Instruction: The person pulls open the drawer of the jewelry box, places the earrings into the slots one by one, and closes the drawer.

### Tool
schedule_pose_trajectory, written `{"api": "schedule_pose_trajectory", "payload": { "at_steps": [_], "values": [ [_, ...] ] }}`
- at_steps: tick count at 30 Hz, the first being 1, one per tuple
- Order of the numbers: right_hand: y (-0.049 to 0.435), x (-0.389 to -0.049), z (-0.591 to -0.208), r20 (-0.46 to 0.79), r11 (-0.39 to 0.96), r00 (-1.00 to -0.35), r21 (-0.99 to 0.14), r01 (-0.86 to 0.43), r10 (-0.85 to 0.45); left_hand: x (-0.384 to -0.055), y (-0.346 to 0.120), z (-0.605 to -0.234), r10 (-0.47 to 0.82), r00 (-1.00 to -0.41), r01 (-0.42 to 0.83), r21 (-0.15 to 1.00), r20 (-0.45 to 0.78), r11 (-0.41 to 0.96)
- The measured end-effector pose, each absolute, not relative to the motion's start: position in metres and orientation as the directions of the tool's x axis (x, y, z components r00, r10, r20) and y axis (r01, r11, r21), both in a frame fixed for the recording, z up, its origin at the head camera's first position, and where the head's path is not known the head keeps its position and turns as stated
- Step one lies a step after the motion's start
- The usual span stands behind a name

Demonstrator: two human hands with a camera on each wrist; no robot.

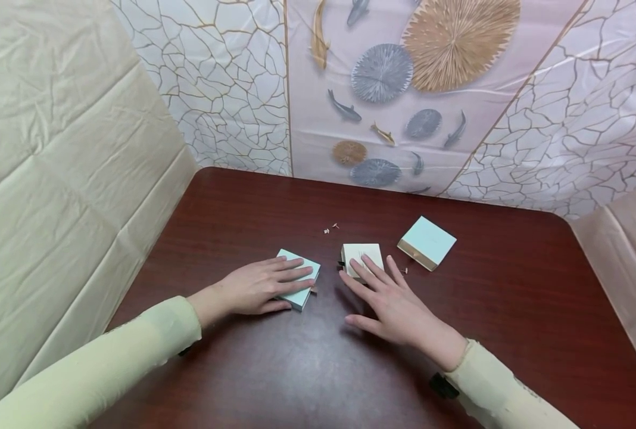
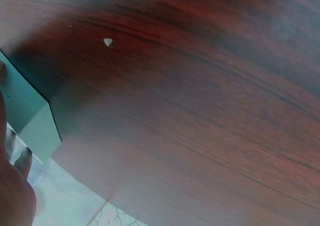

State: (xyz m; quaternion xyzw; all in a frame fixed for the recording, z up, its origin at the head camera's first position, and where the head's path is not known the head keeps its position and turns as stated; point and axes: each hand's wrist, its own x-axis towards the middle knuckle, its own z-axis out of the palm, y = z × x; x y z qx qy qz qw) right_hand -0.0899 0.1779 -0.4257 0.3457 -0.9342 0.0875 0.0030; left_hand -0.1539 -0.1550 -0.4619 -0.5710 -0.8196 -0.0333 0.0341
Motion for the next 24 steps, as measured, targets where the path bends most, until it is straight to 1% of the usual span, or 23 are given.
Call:
{"api": "schedule_pose_trajectory", "payload": {
  "at_steps": [6, 16, 24],
  "values": [
    [0.174, -0.095, -0.424, 0.075, 0.736, -0.751, -0.156, -0.659, -0.656, -0.159, -0.157, -0.462, 0.921, -0.38, 0.925, 0.041, 0.086, 0.378],
    [0.167, -0.107, -0.421, 0.075, 0.732, -0.748, -0.163, -0.662, -0.66, -0.174, -0.163, -0.464, 0.895, -0.429, 0.903, 0.064, 0.125, 0.424],
    [0.158, -0.119, -0.42, 0.059, 0.726, -0.747, -0.196, -0.659, -0.662, -0.185, -0.167, -0.465, 0.871, -0.476, 0.879, 0.084, 0.124, 0.469]
  ]
}}
